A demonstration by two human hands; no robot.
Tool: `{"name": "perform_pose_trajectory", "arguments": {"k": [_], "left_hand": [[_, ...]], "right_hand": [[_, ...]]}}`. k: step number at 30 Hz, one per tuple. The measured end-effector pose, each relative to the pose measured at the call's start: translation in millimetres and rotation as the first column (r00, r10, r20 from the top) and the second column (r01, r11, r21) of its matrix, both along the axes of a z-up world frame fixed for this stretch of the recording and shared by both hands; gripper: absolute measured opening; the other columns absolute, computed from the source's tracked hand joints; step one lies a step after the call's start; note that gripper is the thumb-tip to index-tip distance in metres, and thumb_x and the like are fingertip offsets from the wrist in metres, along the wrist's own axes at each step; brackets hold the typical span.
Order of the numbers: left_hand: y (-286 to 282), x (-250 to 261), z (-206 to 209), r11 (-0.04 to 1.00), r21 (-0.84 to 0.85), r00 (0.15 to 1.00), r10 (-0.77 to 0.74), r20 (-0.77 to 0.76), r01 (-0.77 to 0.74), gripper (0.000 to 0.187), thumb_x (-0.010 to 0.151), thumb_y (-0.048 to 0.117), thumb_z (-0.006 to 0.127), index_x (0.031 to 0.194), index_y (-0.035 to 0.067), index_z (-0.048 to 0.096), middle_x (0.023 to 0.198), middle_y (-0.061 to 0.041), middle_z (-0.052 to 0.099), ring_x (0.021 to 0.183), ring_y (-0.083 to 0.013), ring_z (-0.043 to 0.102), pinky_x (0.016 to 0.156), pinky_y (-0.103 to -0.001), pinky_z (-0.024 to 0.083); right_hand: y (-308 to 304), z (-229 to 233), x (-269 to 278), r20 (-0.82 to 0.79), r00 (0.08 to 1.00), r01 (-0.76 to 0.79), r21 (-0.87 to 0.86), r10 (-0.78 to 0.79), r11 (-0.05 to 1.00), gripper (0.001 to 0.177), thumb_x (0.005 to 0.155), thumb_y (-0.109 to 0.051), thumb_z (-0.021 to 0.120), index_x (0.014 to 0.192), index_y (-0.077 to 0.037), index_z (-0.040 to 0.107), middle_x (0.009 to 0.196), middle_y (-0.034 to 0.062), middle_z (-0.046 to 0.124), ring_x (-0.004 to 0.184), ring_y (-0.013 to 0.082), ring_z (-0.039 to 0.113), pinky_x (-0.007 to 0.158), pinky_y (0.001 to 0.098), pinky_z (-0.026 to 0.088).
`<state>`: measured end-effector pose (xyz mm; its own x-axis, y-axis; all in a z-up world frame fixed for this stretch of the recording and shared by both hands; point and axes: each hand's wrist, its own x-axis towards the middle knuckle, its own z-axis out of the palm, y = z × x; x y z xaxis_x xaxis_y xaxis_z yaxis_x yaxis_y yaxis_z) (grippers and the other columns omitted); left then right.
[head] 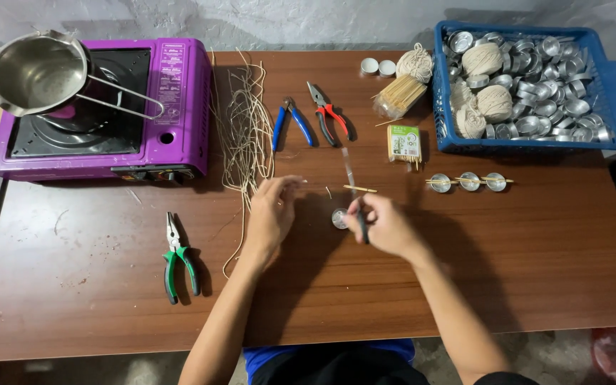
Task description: Assembling candle wicks by threading them through metal sustainers and crimping the bases with pliers.
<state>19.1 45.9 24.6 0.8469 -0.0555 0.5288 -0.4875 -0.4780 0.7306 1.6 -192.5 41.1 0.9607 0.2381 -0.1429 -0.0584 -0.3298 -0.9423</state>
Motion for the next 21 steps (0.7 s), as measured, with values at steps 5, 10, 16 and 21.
{"name": "perform_pose_trajectory", "arguments": {"k": [5, 10, 16, 21], "left_hand": [[24, 13, -24, 0.928, 0.319, 0.981, 0.189, 0.046, -0.193, 0.024, 0.098, 0.001, 0.06, 0.118, 0.008, 0.071, 0.091, -0.013, 0.075, 0.084, -0.0304, 0.07, 0.072, -0.036, 0.056], [31, 16, -41, 0.845, 0.465, 0.961, 0.274, 0.046, -0.263, 0.024, 0.101, 0.003, 0.056, 0.122, 0.003, 0.067, 0.093, -0.018, 0.074, 0.087, -0.0335, 0.072, 0.074, -0.041, 0.057], [28, 22, -50, 0.647, 0.627, 0.9, 0.344, 0.268, -0.434, 0.023, 0.09, 0.025, 0.072, 0.113, 0.024, 0.071, 0.1, 0.003, 0.07, 0.095, -0.0192, 0.061, 0.075, -0.032, 0.046], [18, 21, -60, 0.687, 0.604, 0.915, 0.304, 0.266, -0.404, 0.014, 0.085, 0.036, 0.076, 0.095, 0.028, 0.073, 0.092, 0.005, 0.067, 0.087, -0.0202, 0.059, 0.072, -0.033, 0.043]], "right_hand": [[-34, 14, 13, 0.117, 0.993, 0.059, -0.286, -0.027, 0.956, 0.042, 0.083, -0.01, 0.081, 0.119, 0.008, 0.067, 0.108, 0.0305, 0.069, 0.095, 0.0398, 0.07, 0.081, 0.0459, 0.058], [-45, 28, 47, 0.292, 0.955, 0.194, -0.462, -0.058, 0.865, 0.043, 0.084, -0.005, 0.081, 0.125, 0.004, 0.071, 0.109, 0.0276, 0.073, 0.102, 0.0452, 0.071, 0.083, 0.047, 0.059], [-64, -19, 134, 0.424, 0.903, 0.204, -0.569, 0.072, 0.796, 0.046, 0.083, 0.001, 0.077, 0.127, -0.008, 0.071, 0.11, 0.0195, 0.073, 0.108, 0.0379, 0.07, 0.091, 0.043, 0.058], [-37, -43, 175, 0.48, 0.869, 0.28, -0.675, 0.117, 0.683, 0.038, 0.084, -0.007, 0.078, 0.121, -0.003, 0.074, 0.112, 0.0204, 0.07, 0.114, 0.0391, 0.065, 0.097, 0.0433, 0.055]]}}
